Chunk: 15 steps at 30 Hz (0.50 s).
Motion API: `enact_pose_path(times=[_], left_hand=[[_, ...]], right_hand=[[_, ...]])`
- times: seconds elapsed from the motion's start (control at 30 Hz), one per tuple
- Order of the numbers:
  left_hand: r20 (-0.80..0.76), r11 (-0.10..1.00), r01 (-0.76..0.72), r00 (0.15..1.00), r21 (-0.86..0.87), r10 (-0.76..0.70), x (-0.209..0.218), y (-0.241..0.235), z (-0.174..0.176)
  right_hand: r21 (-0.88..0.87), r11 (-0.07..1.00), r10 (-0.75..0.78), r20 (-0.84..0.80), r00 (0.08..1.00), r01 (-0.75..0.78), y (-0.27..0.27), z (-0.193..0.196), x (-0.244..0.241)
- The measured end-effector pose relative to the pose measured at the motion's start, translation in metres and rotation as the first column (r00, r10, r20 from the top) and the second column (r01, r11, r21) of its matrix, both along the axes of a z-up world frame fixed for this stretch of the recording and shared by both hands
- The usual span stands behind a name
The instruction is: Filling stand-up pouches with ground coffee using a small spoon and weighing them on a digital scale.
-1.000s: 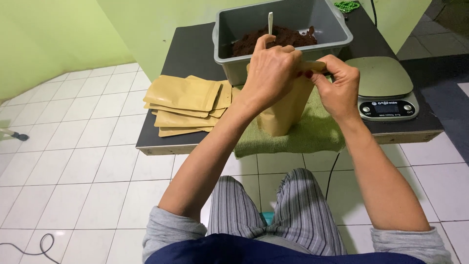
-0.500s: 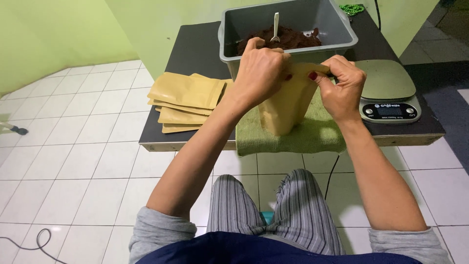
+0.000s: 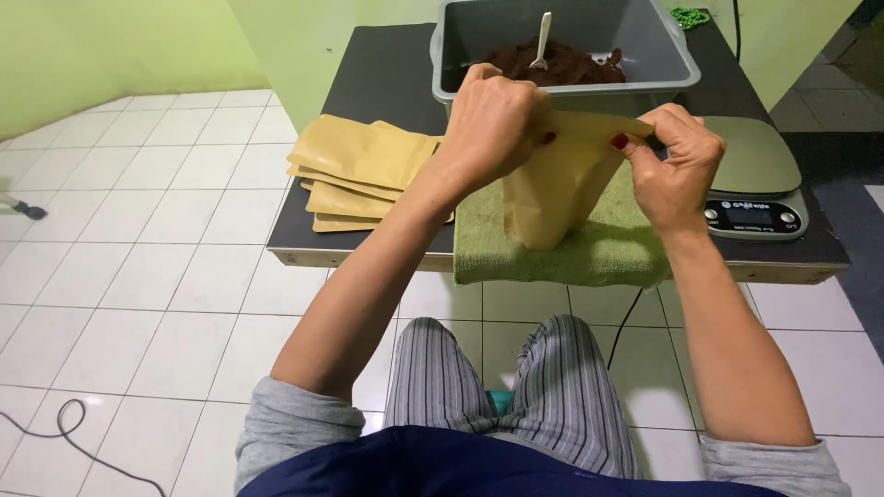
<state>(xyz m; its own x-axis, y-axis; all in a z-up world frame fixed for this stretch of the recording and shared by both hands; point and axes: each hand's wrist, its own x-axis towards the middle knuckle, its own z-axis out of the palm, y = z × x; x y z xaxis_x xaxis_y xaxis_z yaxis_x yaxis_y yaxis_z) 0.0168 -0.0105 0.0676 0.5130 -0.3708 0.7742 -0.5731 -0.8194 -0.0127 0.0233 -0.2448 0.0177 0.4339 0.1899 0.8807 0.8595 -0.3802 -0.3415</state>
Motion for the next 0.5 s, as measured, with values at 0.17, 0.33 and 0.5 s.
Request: enact_pose_path(times=[0.17,0.33,0.5], left_hand=[[-0.02,0.998,0.041,0.999,-0.045,-0.041,-0.007,0.005,-0.002],[-0.027,0.997,0.025,0.999,-0.069,-0.027,-0.009,0.021,-0.006],[0.044,0.999,-0.014,0.999,-0.04,0.015,-0.02,0.039,-0.007]], right_hand=[[-0.015,1.0,-0.009,0.001,1.0,0.009,-0.001,-0.002,0.002],[-0.028,0.999,-0.017,0.009,1.0,0.017,-0.008,-0.007,0.009],[-0.013,0.998,0.059,-0.032,0.998,-0.059,-0.004,-0.003,0.009]])
